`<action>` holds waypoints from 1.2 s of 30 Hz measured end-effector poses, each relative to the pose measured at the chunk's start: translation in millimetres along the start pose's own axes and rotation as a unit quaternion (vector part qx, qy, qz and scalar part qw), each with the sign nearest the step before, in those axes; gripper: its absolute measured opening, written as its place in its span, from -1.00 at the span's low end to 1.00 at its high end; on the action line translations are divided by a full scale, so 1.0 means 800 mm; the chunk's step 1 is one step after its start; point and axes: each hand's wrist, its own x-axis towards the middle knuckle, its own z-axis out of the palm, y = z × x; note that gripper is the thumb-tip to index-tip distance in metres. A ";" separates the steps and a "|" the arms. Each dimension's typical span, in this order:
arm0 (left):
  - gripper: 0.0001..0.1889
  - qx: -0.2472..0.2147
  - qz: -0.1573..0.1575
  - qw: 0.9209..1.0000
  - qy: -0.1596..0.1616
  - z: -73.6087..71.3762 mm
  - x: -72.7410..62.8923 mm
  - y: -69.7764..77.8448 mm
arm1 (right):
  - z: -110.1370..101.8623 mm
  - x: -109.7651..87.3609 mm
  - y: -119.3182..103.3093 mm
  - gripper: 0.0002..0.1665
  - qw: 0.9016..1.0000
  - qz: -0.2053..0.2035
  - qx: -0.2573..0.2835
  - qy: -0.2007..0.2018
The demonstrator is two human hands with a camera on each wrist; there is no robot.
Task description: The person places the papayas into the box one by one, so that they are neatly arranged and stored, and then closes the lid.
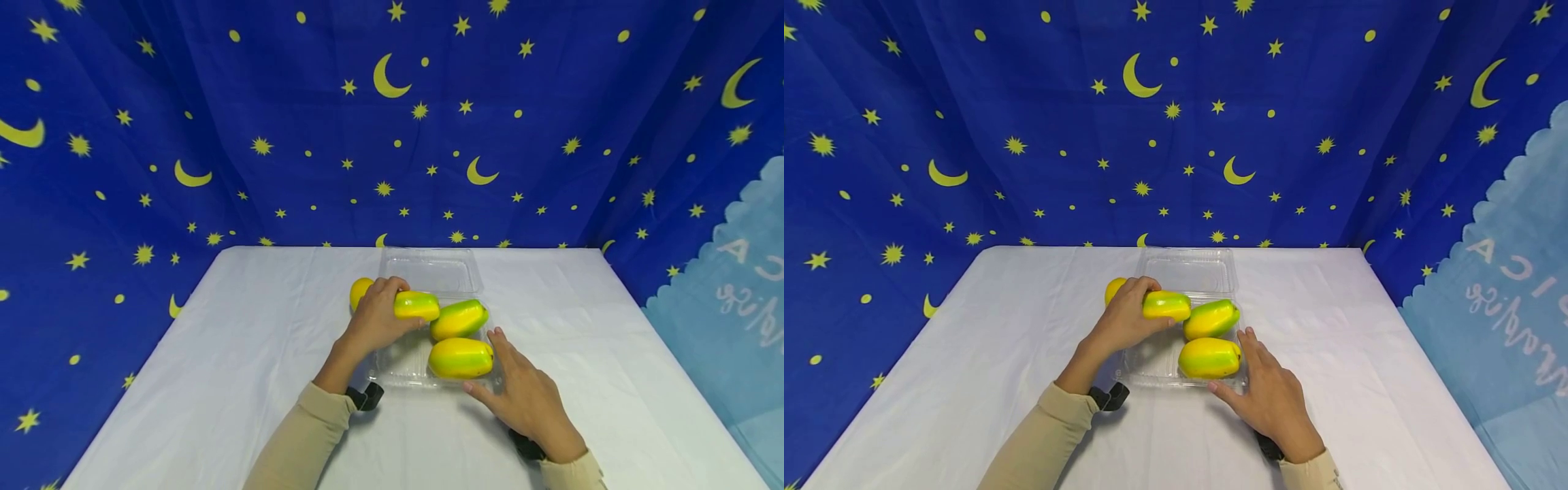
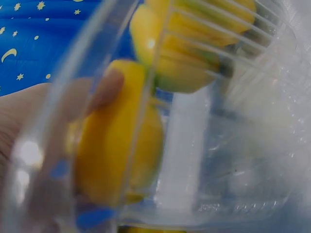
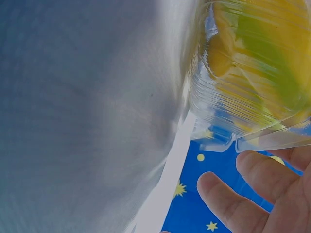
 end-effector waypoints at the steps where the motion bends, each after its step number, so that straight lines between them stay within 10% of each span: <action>1: -0.32 0.003 -0.002 1.000 -0.001 0.000 0.000 0.000 | 0.000 0.000 0.000 0.27 1.000 -0.001 0.000 0.000; 36: -0.44 0.056 0.027 0.997 -0.040 0.002 0.003 -0.013 | -0.002 0.002 -0.003 0.29 1.000 0.010 -0.004 -0.009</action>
